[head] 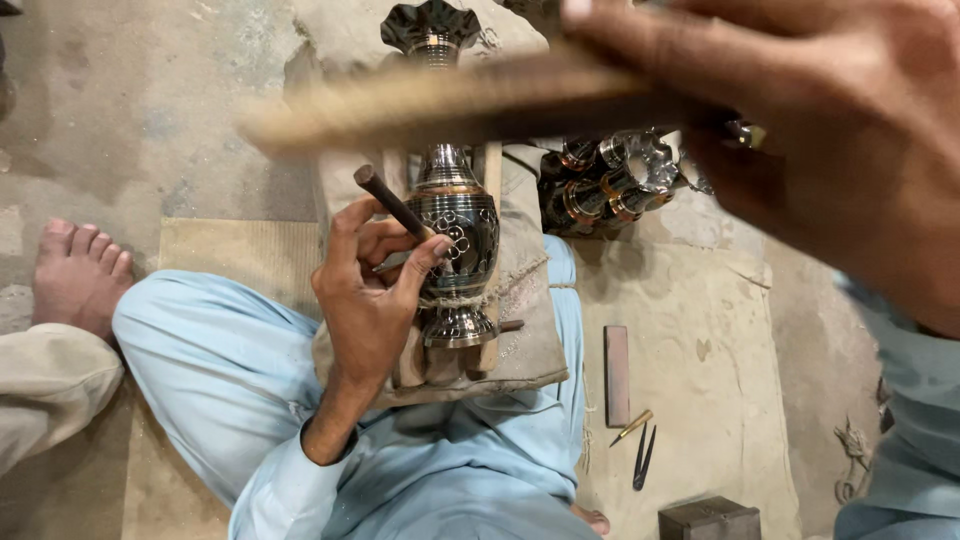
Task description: The person sits cross-legged and uses a hammer and chisel to engrave a decorative pattern onto a silver-colored metal vase held in a wooden clamp. The person repeatedly strikes the chisel to create a honeycomb-like design on the vase's surface.
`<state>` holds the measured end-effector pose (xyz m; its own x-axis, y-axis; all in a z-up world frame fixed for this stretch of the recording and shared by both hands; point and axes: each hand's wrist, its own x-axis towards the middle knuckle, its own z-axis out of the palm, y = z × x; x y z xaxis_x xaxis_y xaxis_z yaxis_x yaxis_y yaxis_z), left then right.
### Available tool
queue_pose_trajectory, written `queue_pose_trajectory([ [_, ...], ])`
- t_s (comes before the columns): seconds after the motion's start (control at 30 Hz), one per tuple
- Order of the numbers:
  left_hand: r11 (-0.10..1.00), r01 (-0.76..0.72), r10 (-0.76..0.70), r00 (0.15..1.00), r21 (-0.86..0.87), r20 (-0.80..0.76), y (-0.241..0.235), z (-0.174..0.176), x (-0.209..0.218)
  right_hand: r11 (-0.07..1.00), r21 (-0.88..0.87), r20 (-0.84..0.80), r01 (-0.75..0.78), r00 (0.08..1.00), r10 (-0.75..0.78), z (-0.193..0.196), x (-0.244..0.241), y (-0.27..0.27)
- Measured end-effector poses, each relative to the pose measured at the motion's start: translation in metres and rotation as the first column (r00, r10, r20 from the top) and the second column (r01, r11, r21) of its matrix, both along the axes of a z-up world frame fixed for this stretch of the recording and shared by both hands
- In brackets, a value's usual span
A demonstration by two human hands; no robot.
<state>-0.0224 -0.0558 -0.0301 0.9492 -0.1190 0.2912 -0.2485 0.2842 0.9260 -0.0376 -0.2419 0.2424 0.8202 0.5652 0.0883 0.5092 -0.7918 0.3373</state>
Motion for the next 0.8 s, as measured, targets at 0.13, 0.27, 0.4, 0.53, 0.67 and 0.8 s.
queue_pose_trajectory([
  [0.13,0.999,-0.016,0.02,0.997,0.05,-0.072,0.0,0.001,-0.002,0.981,-0.169,0.023,0.098,0.995,-0.096,-0.001,0.001,0.01],
  [0.27,0.999,-0.019,0.021,0.999,0.049,-0.043,0.0,0.004,-0.001,0.936,-0.348,0.23,0.049,0.973,0.035,-0.004,-0.001,0.013],
  [0.4,0.998,-0.006,0.007,1.0,0.061,-0.016,0.0,0.003,0.0,0.943,-0.331,0.189,0.034,0.981,0.031,-0.008,-0.003,0.01],
  [0.53,0.999,0.005,-0.008,0.998,0.044,0.057,0.002,0.001,0.002,0.933,-0.343,0.168,0.107,0.984,-0.052,-0.01,-0.006,0.002],
  [0.67,0.995,0.018,-0.025,0.998,0.101,0.065,0.002,0.0,0.006,0.967,-0.243,0.175,0.078,0.984,-0.036,-0.017,-0.008,-0.011],
  [0.8,0.995,0.05,-0.057,0.996,0.09,0.072,0.004,0.001,0.008,0.983,-0.143,0.152,0.113,0.984,-0.091,-0.025,-0.012,-0.019],
])
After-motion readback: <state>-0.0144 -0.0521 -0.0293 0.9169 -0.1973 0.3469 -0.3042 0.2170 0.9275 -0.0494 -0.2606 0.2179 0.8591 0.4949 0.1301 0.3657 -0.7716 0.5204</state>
